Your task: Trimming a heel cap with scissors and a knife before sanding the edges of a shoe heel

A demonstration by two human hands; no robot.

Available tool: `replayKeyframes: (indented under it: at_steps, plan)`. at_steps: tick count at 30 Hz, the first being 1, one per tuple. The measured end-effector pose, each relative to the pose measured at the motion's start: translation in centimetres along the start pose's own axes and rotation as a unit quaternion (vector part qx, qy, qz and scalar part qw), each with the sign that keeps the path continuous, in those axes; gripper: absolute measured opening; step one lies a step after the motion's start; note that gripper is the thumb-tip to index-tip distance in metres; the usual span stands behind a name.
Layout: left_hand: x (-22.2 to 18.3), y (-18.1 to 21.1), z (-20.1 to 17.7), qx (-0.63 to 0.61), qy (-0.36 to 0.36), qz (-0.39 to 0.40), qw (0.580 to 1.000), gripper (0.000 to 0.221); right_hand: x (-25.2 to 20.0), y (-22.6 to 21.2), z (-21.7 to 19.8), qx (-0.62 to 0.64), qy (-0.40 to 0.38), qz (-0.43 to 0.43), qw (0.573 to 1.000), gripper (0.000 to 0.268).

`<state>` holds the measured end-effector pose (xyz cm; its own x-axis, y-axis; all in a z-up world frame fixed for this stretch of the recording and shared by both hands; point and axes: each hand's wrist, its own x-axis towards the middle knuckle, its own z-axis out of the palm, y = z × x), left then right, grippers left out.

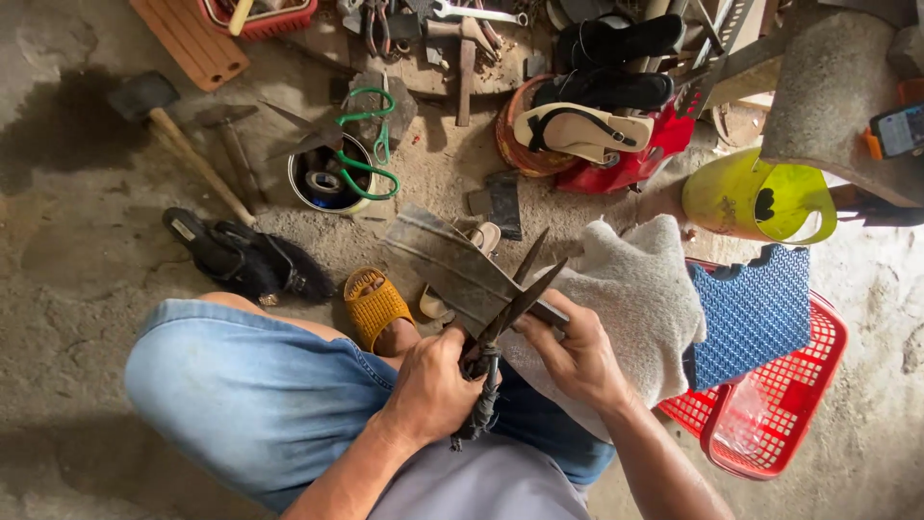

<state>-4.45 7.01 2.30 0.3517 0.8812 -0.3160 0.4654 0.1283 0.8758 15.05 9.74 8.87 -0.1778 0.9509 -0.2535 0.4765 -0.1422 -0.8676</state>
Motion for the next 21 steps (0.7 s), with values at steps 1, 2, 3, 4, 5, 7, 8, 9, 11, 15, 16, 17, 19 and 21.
replayKeyframes:
  at_steps: [1, 2, 3, 4, 5, 7, 8, 9, 11, 15, 16, 17, 19, 21]
  plan:
    - [0.0, 0.2, -0.1, 0.002, 0.0, 0.003, 1.0, 0.029, 0.0, -0.1, 0.2, 0.001, 0.003, -0.002, 1.0, 0.012]
    - [-0.1, 0.4, -0.3, 0.023, 0.008, 0.005, 1.0, 0.028, 0.0, -0.1, 0.4, 0.012, 0.015, 0.003, 1.0, 0.013]
    - [-0.2, 0.7, -0.4, 0.044, 0.016, 0.008, 0.999, 0.028, -0.1, -0.1, 0.5, 0.023, 0.028, 0.009, 0.999, 0.014]
    - [-0.4, 0.8, -0.6, 0.047, 0.011, 0.012, 0.999, 0.028, -0.3, -0.3, 0.4, 0.026, 0.036, 0.01, 0.999, 0.014]
    - [-0.6, 1.0, -0.8, 0.028, -0.017, 0.014, 0.999, 0.033, -0.6, -0.5, 0.2, 0.047, 0.034, 0.014, 0.998, 0.016]
    - [-0.9, 1.4, -1.1, 0.011, -0.05, 0.02, 0.999, 0.042, -1.2, -0.3, 0.1, 0.069, 0.04, 0.019, 0.997, 0.019]
    - [-0.8, 1.7, -1.3, -0.019, -0.046, 0.033, 0.998, 0.042, -1.4, 0.0, 0.1, 0.092, 0.026, -0.002, 0.995, 0.018]
    - [-0.8, 2.0, -1.4, -0.049, -0.042, 0.046, 0.997, 0.045, -1.6, 0.3, 0.1, 0.115, 0.011, -0.023, 0.993, 0.019]
    - [-1.1, 1.2, -0.6, -0.054, -0.049, 0.028, 0.997, 0.042, -1.9, -0.2, -0.5, 0.09, -0.006, -0.029, 0.996, 0.021]
    - [-1.2, 1.1, 0.4, -0.079, -0.043, 0.019, 0.996, 0.034, -1.5, -1.2, -1.9, 0.028, -0.06, -0.035, 0.997, 0.025]
    - [-1.1, 0.8, 0.7, -0.079, -0.037, 0.017, 0.996, 0.034, -1.2, -1.4, -1.9, 0.028, -0.065, -0.038, 0.997, 0.025]
    - [-0.9, 0.6, 1.1, -0.059, -0.03, -0.001, 0.998, 0.026, -0.8, -1.5, -2.0, 0.039, -0.068, -0.03, 0.996, 0.022]
    - [-0.4, 0.1, 1.9, -0.037, -0.021, -0.023, 0.999, 0.023, 0.1, -1.5, -2.3, 0.053, -0.075, -0.023, 0.995, 0.02]
    - [-0.2, -0.8, 2.6, -0.026, 0.012, 0.008, 1.0, 0.023, 0.8, -0.9, -2.5, 0.033, -0.093, -0.029, 0.995, 0.02]
